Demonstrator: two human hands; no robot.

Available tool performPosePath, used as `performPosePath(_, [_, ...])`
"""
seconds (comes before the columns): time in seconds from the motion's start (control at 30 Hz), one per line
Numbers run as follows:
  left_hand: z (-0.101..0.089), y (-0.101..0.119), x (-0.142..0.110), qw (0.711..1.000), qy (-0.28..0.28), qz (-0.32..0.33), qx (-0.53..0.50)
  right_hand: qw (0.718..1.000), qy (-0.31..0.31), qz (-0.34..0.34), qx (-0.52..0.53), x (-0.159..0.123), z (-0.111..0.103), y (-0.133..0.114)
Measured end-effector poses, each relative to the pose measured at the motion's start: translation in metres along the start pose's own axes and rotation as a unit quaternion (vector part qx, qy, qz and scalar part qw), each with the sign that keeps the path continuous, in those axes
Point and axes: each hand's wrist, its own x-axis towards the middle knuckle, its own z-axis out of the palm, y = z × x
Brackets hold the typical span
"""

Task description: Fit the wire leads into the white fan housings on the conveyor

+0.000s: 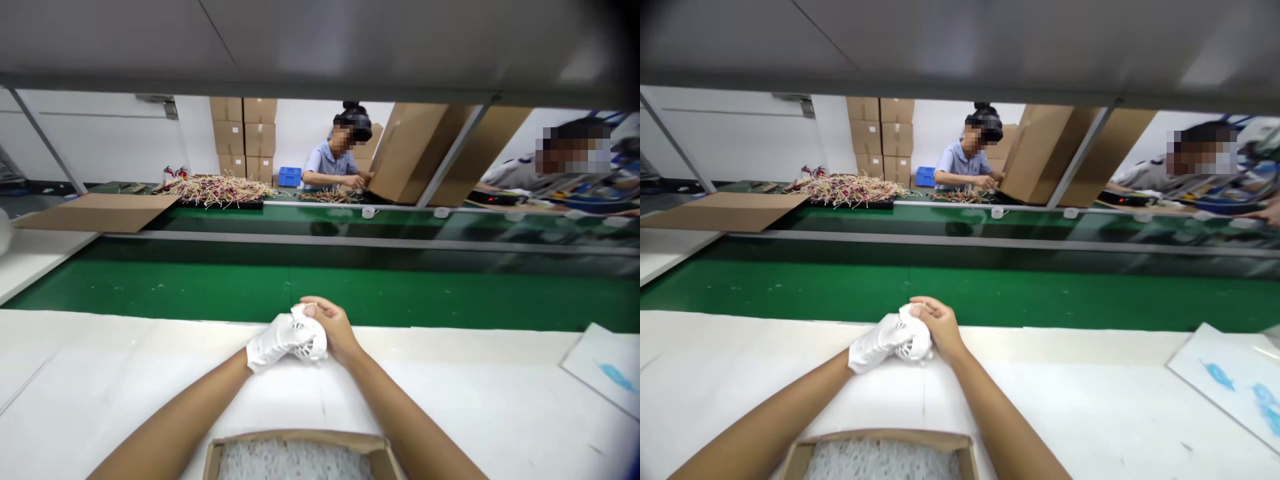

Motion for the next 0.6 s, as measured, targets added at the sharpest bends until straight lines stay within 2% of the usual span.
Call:
performPosePath(0.17, [-0.004, 0.002, 0.008, 0.992, 0.080, 0.039, -0.087, 0.996, 0.064, -0.025, 0.053, 0.007, -0.007, 0.001])
performPosePath(0.27, [-0.011, 0.007, 0.010, 0.982, 0.119, 0.052, -0.135, 0.987, 0.128, -0.071, -0.060, -0.004, -0.011, -0.019])
performPosePath(0.33, [-0.013, 0.009, 0.012, 0.977, 0.132, 0.055, -0.155, 0.973, 0.117, -0.128, -0.151, -0.023, -0.006, -0.043])
performPosePath(0.4, [-0.013, 0.010, 0.013, 0.975, 0.136, 0.048, -0.167, 0.962, 0.040, -0.149, -0.224, -0.052, 0.006, -0.071])
performPosePath(0.43, [-0.013, 0.010, 0.014, 0.975, 0.135, 0.042, -0.169, 0.952, -0.026, -0.141, -0.270, -0.068, 0.014, -0.083])
performPosePath(0.47, [-0.012, 0.010, 0.014, 0.976, 0.133, 0.035, -0.170, 0.933, -0.118, -0.116, -0.319, -0.085, 0.022, -0.091])
performPosePath(0.53, [-0.013, 0.009, 0.015, 0.977, 0.129, 0.022, -0.171, 0.866, -0.288, -0.062, -0.404, -0.117, 0.037, -0.095])
performPosePath(0.57, [-0.014, 0.009, 0.015, 0.976, 0.129, 0.017, -0.172, 0.828, -0.337, -0.046, -0.445, -0.130, 0.042, -0.091])
performPosePath(0.6, [-0.016, 0.009, 0.016, 0.976, 0.130, 0.013, -0.176, 0.796, -0.359, -0.046, -0.485, -0.140, 0.046, -0.084])
